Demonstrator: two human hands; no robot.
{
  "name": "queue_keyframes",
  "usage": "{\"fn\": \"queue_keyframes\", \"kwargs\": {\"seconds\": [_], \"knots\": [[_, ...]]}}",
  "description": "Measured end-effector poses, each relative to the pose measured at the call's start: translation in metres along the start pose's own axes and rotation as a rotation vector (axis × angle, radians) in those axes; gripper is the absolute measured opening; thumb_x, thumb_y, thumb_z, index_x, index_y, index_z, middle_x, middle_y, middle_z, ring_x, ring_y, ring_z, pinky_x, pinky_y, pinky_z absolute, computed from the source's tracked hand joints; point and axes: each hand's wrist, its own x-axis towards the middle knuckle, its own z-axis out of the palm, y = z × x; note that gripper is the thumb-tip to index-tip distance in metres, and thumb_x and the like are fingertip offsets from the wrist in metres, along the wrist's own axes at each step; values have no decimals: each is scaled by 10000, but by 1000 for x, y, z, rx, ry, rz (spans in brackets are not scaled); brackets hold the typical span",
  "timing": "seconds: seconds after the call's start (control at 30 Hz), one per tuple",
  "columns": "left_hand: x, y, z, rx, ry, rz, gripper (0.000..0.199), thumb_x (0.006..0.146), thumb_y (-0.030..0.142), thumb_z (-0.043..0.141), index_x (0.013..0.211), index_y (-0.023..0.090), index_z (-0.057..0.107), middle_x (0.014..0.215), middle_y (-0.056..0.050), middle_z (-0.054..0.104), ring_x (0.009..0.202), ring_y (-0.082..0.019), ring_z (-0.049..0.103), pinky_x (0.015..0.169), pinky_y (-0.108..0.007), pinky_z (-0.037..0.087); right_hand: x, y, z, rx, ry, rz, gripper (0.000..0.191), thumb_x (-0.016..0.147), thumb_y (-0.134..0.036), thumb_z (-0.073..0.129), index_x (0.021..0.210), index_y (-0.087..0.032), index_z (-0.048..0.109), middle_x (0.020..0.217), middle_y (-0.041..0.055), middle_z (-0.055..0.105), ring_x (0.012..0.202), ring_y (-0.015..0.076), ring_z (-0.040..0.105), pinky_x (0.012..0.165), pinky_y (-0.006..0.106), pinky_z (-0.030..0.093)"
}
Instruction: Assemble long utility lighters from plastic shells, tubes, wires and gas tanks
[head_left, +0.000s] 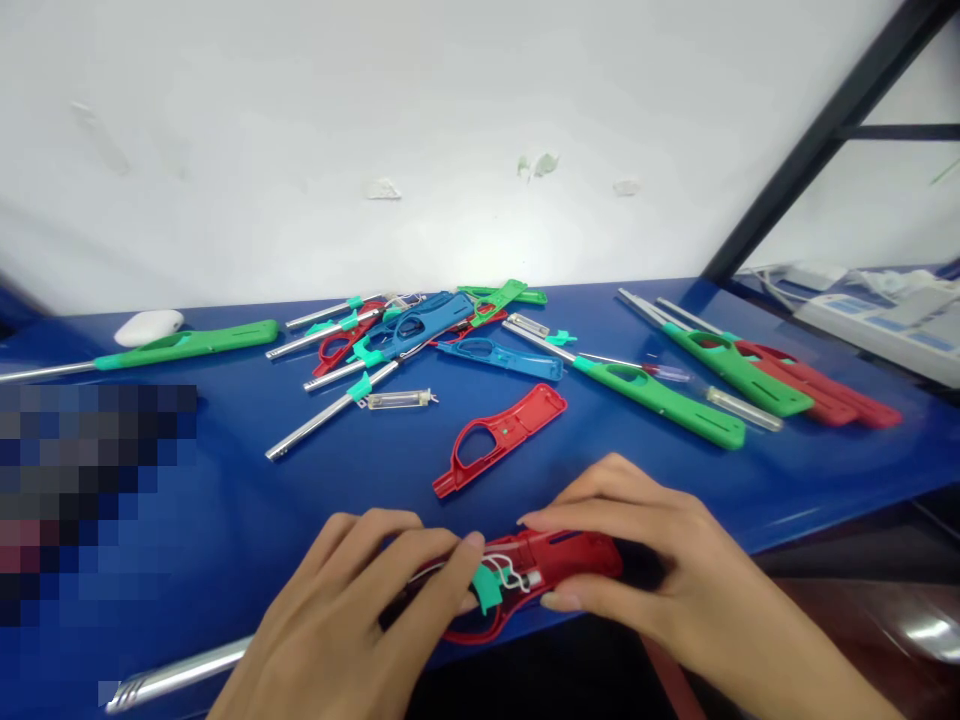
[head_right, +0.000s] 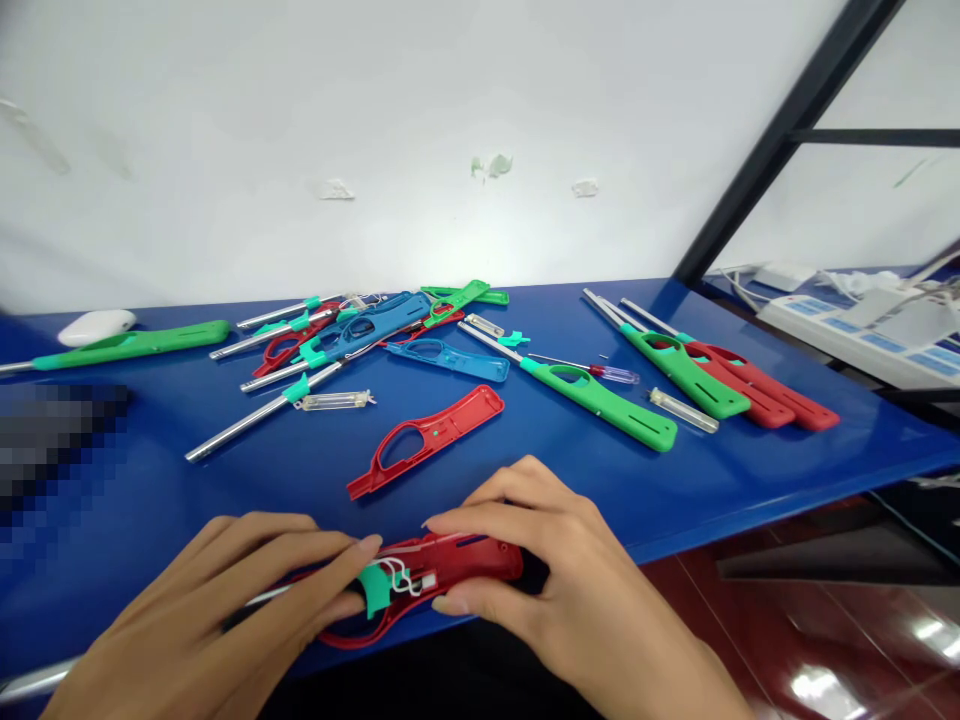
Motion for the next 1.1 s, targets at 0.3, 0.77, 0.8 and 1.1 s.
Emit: {"fn": "queue_keyframes", "kwargs": {"seconds": [0.3,0.77,0.8,1.1], "knots": [[12,-7,-2,-184,-88,23,510,1011,61,493,1437,304,629,1175,-16,759,942,-189,726,814,-297,599,-1,-7,2,-66,-117,133,392,984,-326,891,1298,-550,822,1247,-61,721,1168,180,694,1076,326,522],[13,4,4,-186,-37,-106,554,921,10,390,1289,267,715,1114,-37,822,858,-187,801,676,-262,659,4,-15,1,-110,-162,82,289,1021,-277,836,1258,-442,853,1144,-6,696,1116,220,659,1004,363,522],[9,6,7,-176,-11,-114,582,898,25,394,1317,273,711,1164,-44,829,879,-203,811,668,-280,665,4,-15,1,-109,-163,81,290,1022,-278,836,1259,-445,853,1144,-3,699,1119,225,658,1003,366,523],[12,6,0,-45,56,-49,375,1148,236,435,1365,315,730,1174,32,871,972,-214,866,785,-310,728,5,-10,-4,-71,-174,92,332,1002,-310,860,1277,-496,843,1166,-20,704,1116,207,688,1029,336,538]]}}
